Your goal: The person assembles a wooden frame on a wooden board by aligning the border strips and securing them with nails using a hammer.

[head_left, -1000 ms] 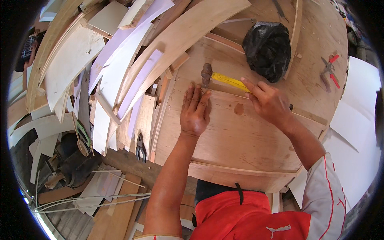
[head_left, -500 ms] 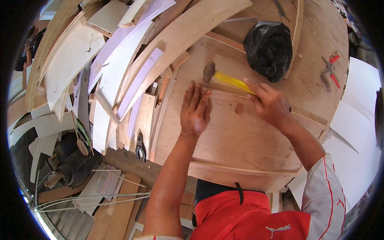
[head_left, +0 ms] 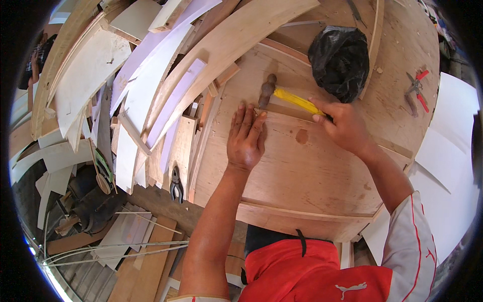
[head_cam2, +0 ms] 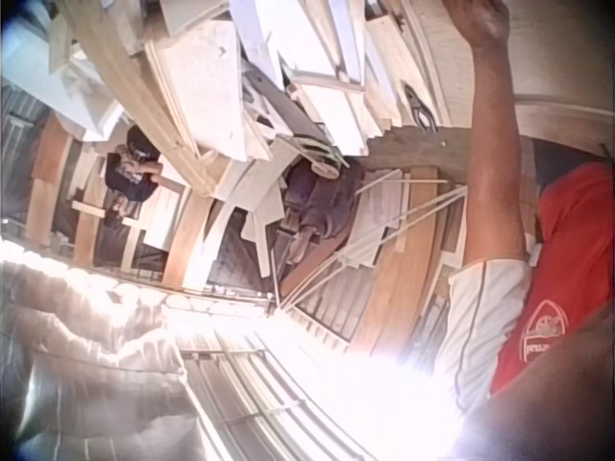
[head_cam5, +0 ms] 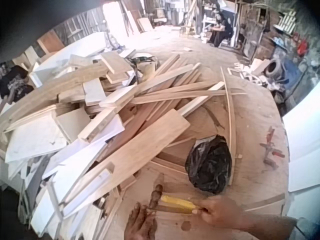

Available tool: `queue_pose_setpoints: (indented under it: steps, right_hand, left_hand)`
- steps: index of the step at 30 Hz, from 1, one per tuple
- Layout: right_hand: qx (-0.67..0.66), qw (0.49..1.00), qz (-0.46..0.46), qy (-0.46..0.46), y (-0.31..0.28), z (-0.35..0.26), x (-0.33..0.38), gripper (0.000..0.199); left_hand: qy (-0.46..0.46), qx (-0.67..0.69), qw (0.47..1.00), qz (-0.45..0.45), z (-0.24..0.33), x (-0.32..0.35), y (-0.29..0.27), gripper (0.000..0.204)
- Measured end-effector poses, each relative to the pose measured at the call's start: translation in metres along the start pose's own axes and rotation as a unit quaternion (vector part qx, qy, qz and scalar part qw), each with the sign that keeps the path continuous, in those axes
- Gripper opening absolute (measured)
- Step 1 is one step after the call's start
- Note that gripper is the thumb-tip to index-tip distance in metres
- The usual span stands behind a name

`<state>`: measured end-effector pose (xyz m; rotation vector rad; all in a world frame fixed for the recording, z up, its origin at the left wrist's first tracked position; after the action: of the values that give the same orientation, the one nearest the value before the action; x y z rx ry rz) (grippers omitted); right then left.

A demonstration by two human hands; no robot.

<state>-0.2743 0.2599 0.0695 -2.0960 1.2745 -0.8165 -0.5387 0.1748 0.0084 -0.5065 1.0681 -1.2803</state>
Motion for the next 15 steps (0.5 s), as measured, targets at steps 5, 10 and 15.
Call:
queue_pose_setpoints:
  steps: [5, 10, 15]
  right_hand:
    - [0.010, 1.000, 0.002, 0.014, 0.0004, 0.0010, -0.0003, 0.042]
    - [0.004, 0.999, 0.039, -0.020, 0.0027, 0.0039, -0.0023, 0.044]
    - [0.033, 0.999, -0.014, 0.000, 0.0051, 0.0029, 0.0013, 0.044]
  left_hand:
    - [-0.007, 0.005, 1.000, -0.007, 0.0021, -0.0021, -0.0014, 0.040]
    - [-0.003, 0.004, 1.000, 0.000, 0.0019, -0.0015, -0.0018, 0.041]
    - [0.005, 0.001, 1.000, 0.008, 0.0007, -0.0013, -0.0005, 0.042]
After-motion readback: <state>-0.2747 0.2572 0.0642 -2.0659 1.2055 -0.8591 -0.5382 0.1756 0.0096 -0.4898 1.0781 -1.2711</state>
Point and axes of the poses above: each hand's wrist, its own x-axis away from the middle knuckle, its own y-axis out of the palm, z = x × y, the point moved 3 cm from there along -x, towards the middle knuckle, and after that the axes turned 9 degrees about z, right-handed, at the moved point
